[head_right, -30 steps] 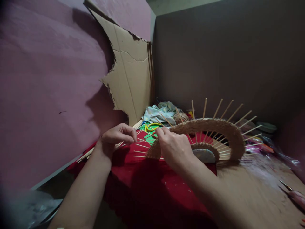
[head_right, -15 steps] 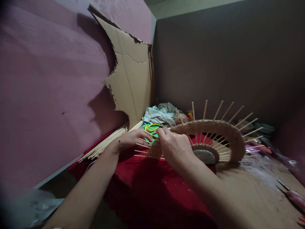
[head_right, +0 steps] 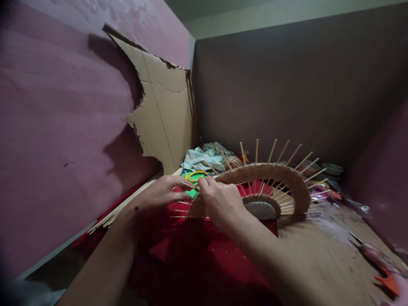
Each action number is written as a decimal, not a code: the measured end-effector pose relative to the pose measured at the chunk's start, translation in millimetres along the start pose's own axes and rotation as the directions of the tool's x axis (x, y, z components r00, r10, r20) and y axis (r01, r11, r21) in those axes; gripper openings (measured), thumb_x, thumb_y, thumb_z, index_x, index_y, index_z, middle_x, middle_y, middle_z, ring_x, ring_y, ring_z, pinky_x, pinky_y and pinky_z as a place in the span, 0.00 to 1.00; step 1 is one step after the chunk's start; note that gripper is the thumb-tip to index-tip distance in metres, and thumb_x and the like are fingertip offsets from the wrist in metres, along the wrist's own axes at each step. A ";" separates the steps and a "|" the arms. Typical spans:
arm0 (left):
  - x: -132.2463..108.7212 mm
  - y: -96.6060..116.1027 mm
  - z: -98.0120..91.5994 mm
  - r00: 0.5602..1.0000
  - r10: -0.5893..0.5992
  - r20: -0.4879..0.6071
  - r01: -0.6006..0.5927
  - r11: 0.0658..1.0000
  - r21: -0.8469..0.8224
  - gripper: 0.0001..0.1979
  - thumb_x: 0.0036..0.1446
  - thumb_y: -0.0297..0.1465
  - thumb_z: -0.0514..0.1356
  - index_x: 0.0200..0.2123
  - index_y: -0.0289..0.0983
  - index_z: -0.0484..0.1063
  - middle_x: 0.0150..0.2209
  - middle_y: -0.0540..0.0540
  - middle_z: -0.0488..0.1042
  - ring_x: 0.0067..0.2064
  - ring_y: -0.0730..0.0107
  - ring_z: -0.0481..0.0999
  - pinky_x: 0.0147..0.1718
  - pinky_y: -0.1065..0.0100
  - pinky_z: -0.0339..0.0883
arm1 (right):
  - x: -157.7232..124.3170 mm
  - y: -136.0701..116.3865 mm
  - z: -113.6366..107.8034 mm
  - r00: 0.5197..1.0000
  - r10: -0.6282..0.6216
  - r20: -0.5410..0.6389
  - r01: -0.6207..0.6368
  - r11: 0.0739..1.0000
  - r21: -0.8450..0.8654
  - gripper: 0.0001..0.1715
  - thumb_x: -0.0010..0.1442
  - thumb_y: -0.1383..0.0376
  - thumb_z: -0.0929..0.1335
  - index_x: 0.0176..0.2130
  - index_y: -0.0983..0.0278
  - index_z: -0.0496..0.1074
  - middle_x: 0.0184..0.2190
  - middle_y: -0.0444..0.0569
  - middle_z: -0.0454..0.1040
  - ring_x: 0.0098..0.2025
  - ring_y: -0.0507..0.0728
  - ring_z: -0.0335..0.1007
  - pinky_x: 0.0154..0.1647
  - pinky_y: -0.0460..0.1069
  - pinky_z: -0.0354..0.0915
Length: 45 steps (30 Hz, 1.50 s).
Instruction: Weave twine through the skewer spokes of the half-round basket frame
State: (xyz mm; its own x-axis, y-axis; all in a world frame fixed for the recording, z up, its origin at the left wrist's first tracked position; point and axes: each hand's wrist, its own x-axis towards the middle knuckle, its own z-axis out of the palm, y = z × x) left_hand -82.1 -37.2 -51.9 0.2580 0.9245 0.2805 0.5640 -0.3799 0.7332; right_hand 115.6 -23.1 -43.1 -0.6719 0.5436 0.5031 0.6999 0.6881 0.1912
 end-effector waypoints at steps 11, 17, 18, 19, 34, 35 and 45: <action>17.6 -0.8 22.9 0.997 -0.079 -0.024 0.064 0.925 -0.373 0.16 0.53 0.39 0.59 0.39 0.36 0.77 0.35 0.43 0.78 0.35 0.66 0.73 0.33 0.69 0.64 | -44.8 6.7 -2.9 0.955 0.296 -0.003 -0.148 0.486 0.861 0.08 0.55 0.69 0.63 0.33 0.66 0.72 0.28 0.48 0.74 0.28 0.53 0.71 0.27 0.47 0.66; 33.7 7.2 16.1 0.993 -0.120 0.022 0.116 0.886 -0.449 0.14 0.50 0.38 0.62 0.36 0.34 0.78 0.33 0.41 0.79 0.32 0.67 0.74 0.32 0.69 0.64 | -90.0 36.1 26.9 0.530 0.213 0.821 -0.471 -0.731 0.494 0.04 0.51 0.71 0.67 0.30 0.70 0.66 0.27 0.56 0.74 0.26 0.52 0.73 0.26 0.42 0.69; 37.2 10.6 13.7 0.992 -0.119 0.033 0.121 0.882 -0.456 0.15 0.50 0.38 0.62 0.35 0.34 0.78 0.32 0.41 0.78 0.31 0.67 0.74 0.31 0.69 0.64 | -94.0 40.8 31.7 0.498 0.217 0.839 -0.400 -0.802 0.445 0.04 0.51 0.72 0.68 0.29 0.70 0.65 0.27 0.56 0.74 0.30 0.54 0.75 0.31 0.43 0.70; 40.4 14.1 10.9 0.992 -0.118 0.047 0.126 0.881 -0.457 0.15 0.50 0.38 0.61 0.35 0.33 0.78 0.30 0.41 0.78 0.30 0.67 0.74 0.29 0.70 0.63 | -96.6 44.8 36.0 0.490 0.220 0.843 -0.324 -0.852 0.411 0.06 0.50 0.72 0.68 0.29 0.68 0.65 0.27 0.55 0.74 0.33 0.55 0.75 0.36 0.45 0.71; 44.3 20.9 -21.6 0.975 -0.221 0.028 0.188 0.747 -0.638 0.15 0.43 0.35 0.67 0.32 0.31 0.78 0.29 0.39 0.78 0.30 0.65 0.76 0.29 0.70 0.66 | -84.0 63.6 24.5 0.778 0.368 0.510 0.067 -0.855 0.514 0.10 0.49 0.70 0.71 0.35 0.68 0.71 0.30 0.49 0.78 0.31 0.55 0.74 0.34 0.50 0.69; 46.9 18.3 -21.7 0.974 -0.221 0.038 0.192 0.731 -0.655 0.15 0.42 0.35 0.67 0.32 0.30 0.78 0.29 0.39 0.78 0.30 0.65 0.76 0.28 0.71 0.65 | -81.5 66.3 23.2 0.789 0.375 0.486 0.060 -0.835 0.547 0.11 0.49 0.69 0.71 0.36 0.68 0.71 0.31 0.49 0.78 0.31 0.54 0.74 0.33 0.50 0.69; 85.0 3.4 -4.7 0.995 -0.034 0.090 0.096 0.424 -0.901 0.21 0.50 0.44 0.60 0.44 0.38 0.72 0.31 0.45 0.78 0.31 0.65 0.77 0.34 0.65 0.69 | -75.9 101.0 7.8 0.706 0.576 0.411 0.228 -0.735 0.638 0.11 0.45 0.71 0.73 0.32 0.68 0.71 0.28 0.48 0.78 0.28 0.54 0.74 0.32 0.50 0.72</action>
State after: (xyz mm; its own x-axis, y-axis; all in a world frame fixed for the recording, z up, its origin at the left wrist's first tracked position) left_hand -62.0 40.3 -22.6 0.3086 0.9302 0.1986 -0.4428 -0.0443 0.8955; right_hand 235.4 8.9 -68.6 -0.1709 0.9781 0.1188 -0.8228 -0.0753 -0.5633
